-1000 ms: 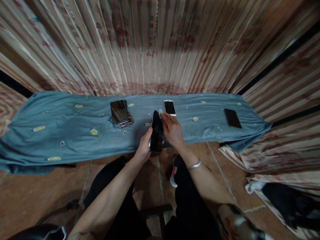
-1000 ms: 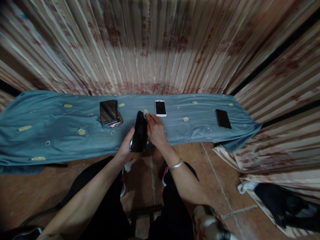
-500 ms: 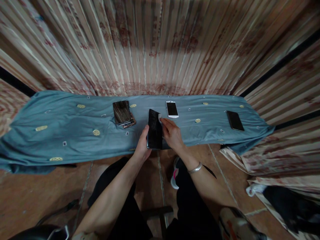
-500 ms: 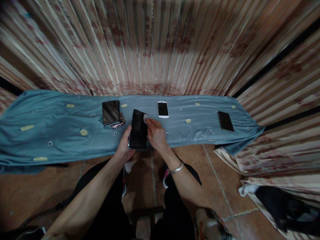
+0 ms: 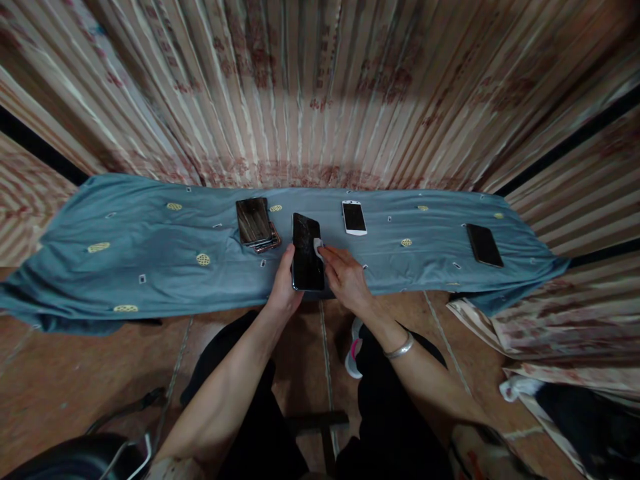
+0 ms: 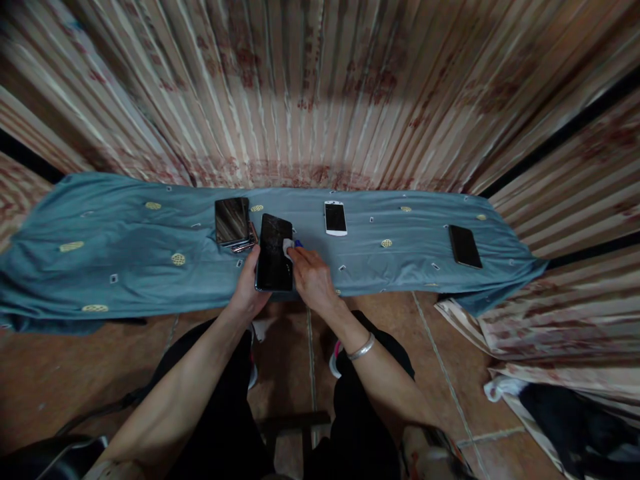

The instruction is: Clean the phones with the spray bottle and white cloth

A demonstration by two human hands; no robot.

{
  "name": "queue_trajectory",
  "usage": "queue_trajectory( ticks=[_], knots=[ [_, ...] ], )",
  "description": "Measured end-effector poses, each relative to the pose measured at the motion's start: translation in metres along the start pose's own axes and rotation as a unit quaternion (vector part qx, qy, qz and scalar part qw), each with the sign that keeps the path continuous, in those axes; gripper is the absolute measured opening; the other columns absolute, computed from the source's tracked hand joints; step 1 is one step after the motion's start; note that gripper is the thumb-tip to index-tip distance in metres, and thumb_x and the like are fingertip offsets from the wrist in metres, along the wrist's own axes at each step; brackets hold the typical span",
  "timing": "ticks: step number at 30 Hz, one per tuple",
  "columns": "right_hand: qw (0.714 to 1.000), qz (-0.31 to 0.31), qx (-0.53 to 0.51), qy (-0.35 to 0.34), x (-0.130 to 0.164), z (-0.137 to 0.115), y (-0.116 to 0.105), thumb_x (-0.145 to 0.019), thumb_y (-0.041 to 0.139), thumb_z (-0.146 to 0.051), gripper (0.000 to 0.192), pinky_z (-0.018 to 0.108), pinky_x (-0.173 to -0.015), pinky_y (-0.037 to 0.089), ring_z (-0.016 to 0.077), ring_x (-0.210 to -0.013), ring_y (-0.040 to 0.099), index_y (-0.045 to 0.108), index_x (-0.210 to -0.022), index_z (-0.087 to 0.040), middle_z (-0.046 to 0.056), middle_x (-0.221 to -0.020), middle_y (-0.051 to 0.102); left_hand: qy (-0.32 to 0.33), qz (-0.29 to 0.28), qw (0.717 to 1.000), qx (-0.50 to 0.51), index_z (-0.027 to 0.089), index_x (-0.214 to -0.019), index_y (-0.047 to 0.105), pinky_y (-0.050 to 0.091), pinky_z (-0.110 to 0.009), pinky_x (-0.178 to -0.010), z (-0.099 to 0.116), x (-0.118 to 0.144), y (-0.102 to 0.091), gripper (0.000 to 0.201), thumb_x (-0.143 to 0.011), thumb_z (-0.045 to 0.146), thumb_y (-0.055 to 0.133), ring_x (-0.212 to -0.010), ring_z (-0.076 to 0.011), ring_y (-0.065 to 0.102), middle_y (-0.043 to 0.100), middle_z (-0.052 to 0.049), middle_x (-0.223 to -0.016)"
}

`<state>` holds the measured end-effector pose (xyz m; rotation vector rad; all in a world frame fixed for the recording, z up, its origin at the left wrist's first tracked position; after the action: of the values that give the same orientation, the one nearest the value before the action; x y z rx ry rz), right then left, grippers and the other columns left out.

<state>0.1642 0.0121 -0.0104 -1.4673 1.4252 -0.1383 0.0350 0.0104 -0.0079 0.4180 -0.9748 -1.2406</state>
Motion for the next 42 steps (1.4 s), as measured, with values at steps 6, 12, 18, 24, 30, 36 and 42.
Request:
queue_trajectory(
  ticks=[6, 12, 18, 24, 30, 36, 42],
  knots=[
    [0.999, -0.022, 0.005, -0.034, 0.01, -0.013, 0.003, -0.103, 0.037, -0.017, 0.043, 0.046, -0.103, 0.057, 0.0265, -0.115, 0.067, 0.065, -0.136, -0.017, 0.015, -0.127, 0.071, 0.012, 0.01, 1.0, -0.012, 0.014, -0.087, 0.074, 0.053, -0.032, -0.095, 0.008, -0.002, -0.006, 0.032, -0.098, 0.036, 0.054, -0.088, -0.0193, 0.074, 0.076, -0.004, -0.077],
    [0.997, -0.043, -0.001, -0.056, 0.018, -0.026, 0.001, -0.103, 0.038, -0.017, 0.042, 0.046, -0.094, 0.06, 0.0268, -0.104, 0.069, 0.063, -0.137, -0.016, 0.015, -0.114, 0.075, 0.023, 0.01, 0.999, -0.022, 0.015, -0.089, 0.073, 0.053, -0.026, -0.082, 0.013, -0.005, -0.014, 0.031, -0.099, 0.036, 0.054, -0.074, -0.0143, 0.07, 0.075, -0.001, -0.078],
    [0.996, -0.038, 0.001, -0.081, 0.022, -0.038, -0.004, -0.104, 0.043, -0.02, 0.032, 0.039, -0.087, 0.06, 0.0217, -0.09, 0.072, 0.066, -0.126, -0.018, 0.009, -0.101, 0.078, 0.035, 0.004, 0.999, -0.02, 0.017, -0.087, 0.072, 0.054, -0.027, -0.084, 0.017, -0.008, -0.017, 0.026, -0.096, 0.037, 0.059, -0.075, -0.0149, 0.07, 0.075, 0.0, -0.078],
    [0.995, -0.038, -0.003, -0.094, 0.022, -0.054, -0.005, -0.105, 0.046, -0.021, 0.028, 0.035, -0.083, 0.059, 0.0196, -0.085, 0.07, 0.067, -0.124, -0.018, 0.008, -0.097, 0.078, 0.016, 0.039, 0.999, -0.01, 0.016, -0.084, 0.071, 0.056, -0.03, -0.085, 0.015, -0.005, -0.013, 0.033, -0.098, 0.04, 0.053, -0.081, -0.0186, 0.073, 0.075, -0.003, -0.075],
    [0.989, -0.026, 0.015, -0.144, 0.018, -0.07, -0.006, -0.105, 0.046, -0.018, 0.028, 0.034, -0.082, 0.058, 0.0198, -0.082, 0.067, 0.065, -0.125, -0.013, 0.009, -0.094, 0.076, -0.01, 0.062, 0.998, -0.018, 0.015, -0.083, 0.07, 0.057, -0.028, -0.086, 0.015, 0.005, -0.004, 0.044, -0.104, 0.04, 0.04, -0.089, -0.0187, 0.075, 0.075, -0.005, -0.076],
    [0.985, -0.037, 0.021, -0.167, 0.019, -0.077, -0.002, -0.104, 0.047, -0.015, 0.035, 0.036, -0.081, 0.058, 0.021, -0.084, 0.066, 0.058, -0.136, -0.012, 0.009, -0.091, 0.072, -0.012, 0.057, 0.998, -0.002, 0.014, -0.107, 0.073, 0.059, -0.03, -0.088, 0.013, 0.007, -0.002, 0.041, -0.102, 0.042, 0.044, -0.092, -0.0198, 0.076, 0.079, -0.006, -0.092],
    [0.982, -0.046, 0.034, -0.182, 0.017, -0.08, -0.003, -0.103, 0.046, -0.013, 0.034, 0.036, -0.083, 0.058, 0.0203, -0.084, 0.065, 0.058, -0.135, -0.01, 0.009, -0.091, 0.071, -0.057, 0.052, 0.997, -0.018, 0.011, -0.127, 0.068, 0.06, -0.031, -0.081, 0.007, 0.007, -0.009, 0.052, -0.104, 0.047, 0.038, -0.081, -0.0199, 0.076, 0.079, -0.007, -0.088]
  ],
)
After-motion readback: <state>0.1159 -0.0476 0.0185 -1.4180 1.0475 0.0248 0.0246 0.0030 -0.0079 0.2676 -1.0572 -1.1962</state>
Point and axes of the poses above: each hand's wrist, its own x-axis away from the middle knuckle, its own y-axis out of the palm, z = x × y, the point moved 4 cm from there along -x, towards the middle knuckle
